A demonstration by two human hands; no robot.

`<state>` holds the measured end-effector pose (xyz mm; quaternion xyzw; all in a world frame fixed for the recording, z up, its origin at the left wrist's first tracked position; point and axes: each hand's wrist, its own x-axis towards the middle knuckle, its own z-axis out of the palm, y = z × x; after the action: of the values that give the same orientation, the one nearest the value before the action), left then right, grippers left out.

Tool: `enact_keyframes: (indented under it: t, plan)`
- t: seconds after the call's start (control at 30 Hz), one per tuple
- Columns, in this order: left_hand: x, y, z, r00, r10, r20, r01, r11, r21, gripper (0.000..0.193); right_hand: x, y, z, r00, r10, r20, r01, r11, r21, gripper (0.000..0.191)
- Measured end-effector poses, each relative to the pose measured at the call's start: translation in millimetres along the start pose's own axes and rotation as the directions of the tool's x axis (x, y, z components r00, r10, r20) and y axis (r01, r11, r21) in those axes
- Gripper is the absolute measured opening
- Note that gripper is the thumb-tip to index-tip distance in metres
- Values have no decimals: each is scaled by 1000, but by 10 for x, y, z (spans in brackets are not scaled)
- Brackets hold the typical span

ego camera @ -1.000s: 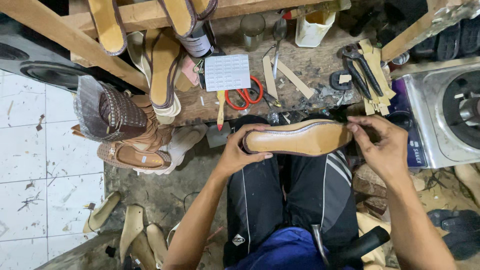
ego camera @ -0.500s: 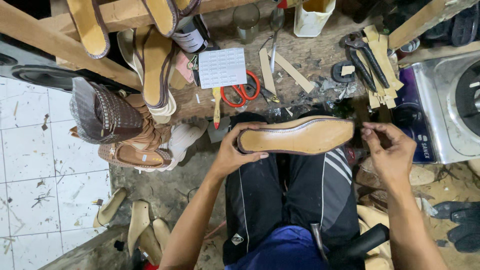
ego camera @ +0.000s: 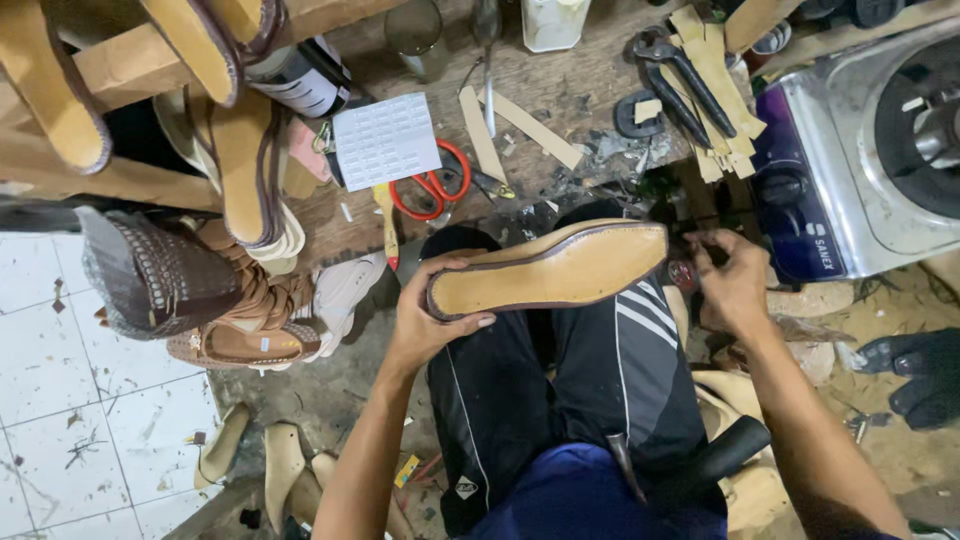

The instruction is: The person sits on the floor of a shoemaking workshop, picks wooden shoe lasts from a rack, and presses insoles onto the lasts, smoothing and aligning them by hand. They fit a dark shoe upper over one last, press the insole edges down, and place finished lasts back on the rack.

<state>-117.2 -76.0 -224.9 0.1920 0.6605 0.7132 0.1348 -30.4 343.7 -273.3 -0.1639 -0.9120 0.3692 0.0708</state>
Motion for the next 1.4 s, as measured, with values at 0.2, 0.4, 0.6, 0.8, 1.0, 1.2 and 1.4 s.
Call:
enact_keyframes:
  t: [0.2,0.4,0.6,0.8,1.0,1.2,1.4]
  plan:
    - [-4,-51,-31,1000,-16,13,16,998,-60,72,20,619,493,968,217,125,-220,976,11,16]
    - [-42,-76,16,999,-40,9,40,997,-61,75,62,1066,915,956,161,245,-147,986,-75,20]
    - [-84,-87,24,996,-80,-30,80,997,1,77,294,1350,1265,899,220,379,-144,965,-219,32]
    - [-144,-156,8,990,-131,-57,131,991,1,79,464,1442,1508,854,293,430,-90,897,-434,23]
    - [-167,-163,-16,987,-150,-60,151,988,18,79,613,1358,1648,930,-139,341,331,722,-607,23]
    - [-192,-198,-36,986,-157,-54,157,988,5,78,784,1305,1813,852,222,474,-3,908,-420,23]
    - [-199,-347,-147,999,-44,19,44,999,0,78,783,1397,1978,910,164,382,-17,933,-360,27]
